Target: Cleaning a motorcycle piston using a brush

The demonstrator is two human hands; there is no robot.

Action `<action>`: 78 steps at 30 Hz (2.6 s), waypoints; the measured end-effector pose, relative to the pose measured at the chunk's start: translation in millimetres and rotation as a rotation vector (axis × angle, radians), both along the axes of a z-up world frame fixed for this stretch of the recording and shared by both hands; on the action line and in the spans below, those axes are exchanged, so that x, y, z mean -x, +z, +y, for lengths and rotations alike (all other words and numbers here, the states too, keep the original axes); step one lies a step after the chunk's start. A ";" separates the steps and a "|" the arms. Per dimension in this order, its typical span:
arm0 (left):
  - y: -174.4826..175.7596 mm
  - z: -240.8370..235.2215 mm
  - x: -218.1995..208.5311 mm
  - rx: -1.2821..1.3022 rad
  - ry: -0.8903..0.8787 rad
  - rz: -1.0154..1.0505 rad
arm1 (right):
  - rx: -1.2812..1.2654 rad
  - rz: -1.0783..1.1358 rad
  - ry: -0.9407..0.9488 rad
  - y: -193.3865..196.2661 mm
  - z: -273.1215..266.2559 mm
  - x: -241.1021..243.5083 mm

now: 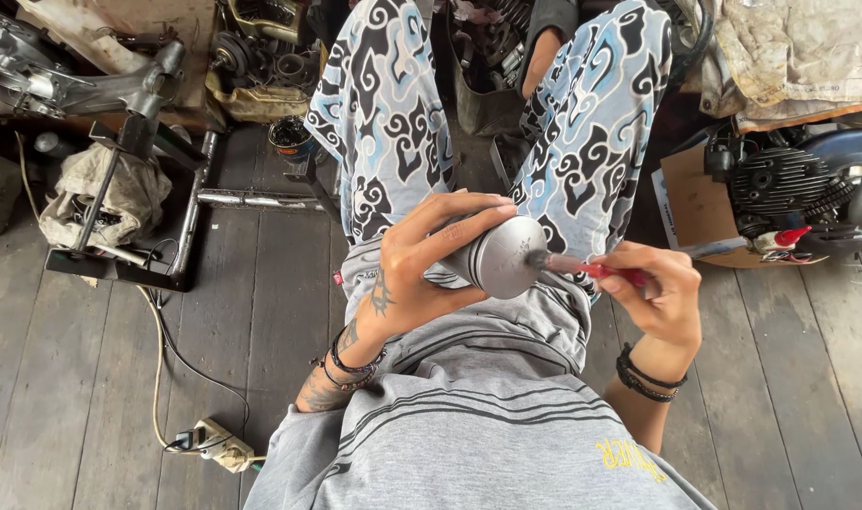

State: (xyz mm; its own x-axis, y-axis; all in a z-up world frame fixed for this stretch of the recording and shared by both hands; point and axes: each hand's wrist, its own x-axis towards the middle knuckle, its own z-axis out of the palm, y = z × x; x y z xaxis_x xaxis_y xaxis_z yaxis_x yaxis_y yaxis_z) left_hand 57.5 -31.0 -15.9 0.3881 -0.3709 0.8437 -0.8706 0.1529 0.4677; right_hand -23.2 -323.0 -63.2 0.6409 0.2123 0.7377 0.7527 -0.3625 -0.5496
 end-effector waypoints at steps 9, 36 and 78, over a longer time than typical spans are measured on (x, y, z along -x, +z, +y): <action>4.3 7.3 9.2 0.010 -0.005 -0.020 | -0.007 -0.016 0.092 6.7 24.5 6.2; 15.7 26.2 52.0 -0.149 0.014 -0.036 | -0.050 0.071 -0.105 -9.9 13.7 53.7; -8.5 -24.5 -62.0 -0.030 0.003 0.060 | -0.033 0.078 -0.019 -1.0 -7.2 -55.0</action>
State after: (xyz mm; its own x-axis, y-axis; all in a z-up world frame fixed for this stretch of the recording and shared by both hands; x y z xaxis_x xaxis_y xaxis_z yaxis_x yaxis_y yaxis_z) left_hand 119.5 -55.4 -24.4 0.4386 -0.3947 0.8074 -0.8414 0.1353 0.5232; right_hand 31.7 -330.2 -64.2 0.7005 0.1761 0.6916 0.7002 -0.3569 -0.6183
